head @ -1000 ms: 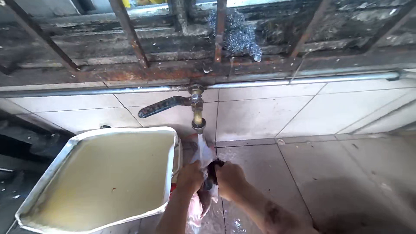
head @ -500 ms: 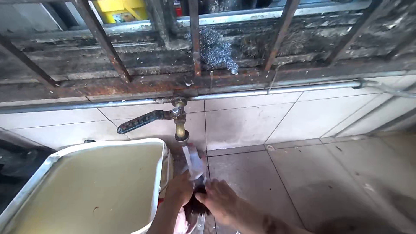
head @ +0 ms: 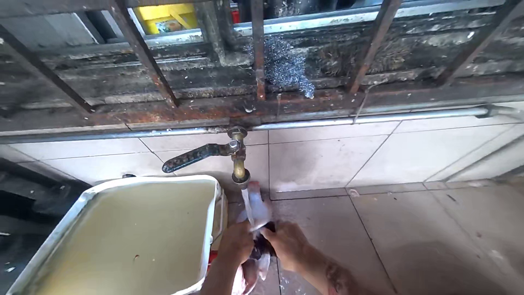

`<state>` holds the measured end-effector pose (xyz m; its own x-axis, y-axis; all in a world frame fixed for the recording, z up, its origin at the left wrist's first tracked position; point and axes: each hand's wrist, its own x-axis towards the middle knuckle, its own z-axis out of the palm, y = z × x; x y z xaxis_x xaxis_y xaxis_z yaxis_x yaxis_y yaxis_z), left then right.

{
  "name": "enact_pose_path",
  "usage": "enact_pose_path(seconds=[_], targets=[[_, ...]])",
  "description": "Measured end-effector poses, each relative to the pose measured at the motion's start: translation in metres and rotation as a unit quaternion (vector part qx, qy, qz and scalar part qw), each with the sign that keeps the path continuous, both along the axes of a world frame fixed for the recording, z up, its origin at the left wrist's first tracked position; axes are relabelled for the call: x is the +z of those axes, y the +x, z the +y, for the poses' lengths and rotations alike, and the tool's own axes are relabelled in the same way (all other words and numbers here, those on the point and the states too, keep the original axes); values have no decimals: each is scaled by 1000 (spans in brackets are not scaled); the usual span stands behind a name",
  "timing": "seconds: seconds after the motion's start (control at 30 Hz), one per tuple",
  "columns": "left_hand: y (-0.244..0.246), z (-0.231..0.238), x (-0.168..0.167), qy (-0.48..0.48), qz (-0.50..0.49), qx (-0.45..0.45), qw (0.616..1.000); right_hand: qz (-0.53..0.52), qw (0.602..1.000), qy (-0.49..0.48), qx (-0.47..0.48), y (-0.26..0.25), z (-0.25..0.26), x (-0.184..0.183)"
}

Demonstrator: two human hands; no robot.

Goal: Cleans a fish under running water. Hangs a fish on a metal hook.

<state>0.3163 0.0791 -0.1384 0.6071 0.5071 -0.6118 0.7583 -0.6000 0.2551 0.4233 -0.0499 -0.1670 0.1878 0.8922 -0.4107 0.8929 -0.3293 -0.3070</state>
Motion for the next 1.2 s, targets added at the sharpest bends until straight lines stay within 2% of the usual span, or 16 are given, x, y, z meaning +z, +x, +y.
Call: enact_pose_path(seconds=[0.07,0.13,0.23,0.3,0.37,0.43,0.47,0.57,0.67,0.73,0.83,0.87,0.93,1.03,1.1,1.2], targets=[[3,-3,-2,7,21,-19,1000,88,983,-149,-52,-6,12,22],[0,-3,0,6,16,-33,999,104,974,-203,-13,-4,19,47],[-4,1,4,-5,2,-18,1000,-8,990,-85,116,7,12,53],[-4,-2,2,-6,-2,-13,1000,-31,995,-16,89,15,-3,23],[1,-1,2,-2,-2,-19,1000,34,996,-84,-4,7,-7,10],[1,-2,0,-4,14,-30,999,154,968,-178,-81,-1,-3,17],[-1,-2,-1,-6,15,-34,999,182,958,-205,-79,2,-3,25],[-4,1,0,-11,-11,-19,1000,22,990,-130,40,8,0,50],[-3,-1,-1,-11,-16,-29,999,-31,998,-60,-17,1,-12,21],[3,-2,0,-2,7,-52,999,35,989,-122,-77,-14,-4,20],[2,-3,0,3,18,-55,998,193,941,-255,-115,-9,6,46],[2,-2,1,1,20,-53,998,187,945,-246,-102,-5,5,54],[2,1,6,-9,20,-34,999,55,981,-178,-49,-10,0,60],[2,1,9,-17,12,-27,999,-45,996,-50,-63,-23,-13,22],[2,1,8,-15,9,-19,1000,18,995,-24,-92,-21,-21,3],[3,1,6,-5,25,-22,999,98,981,-120,-116,-26,-28,12]])
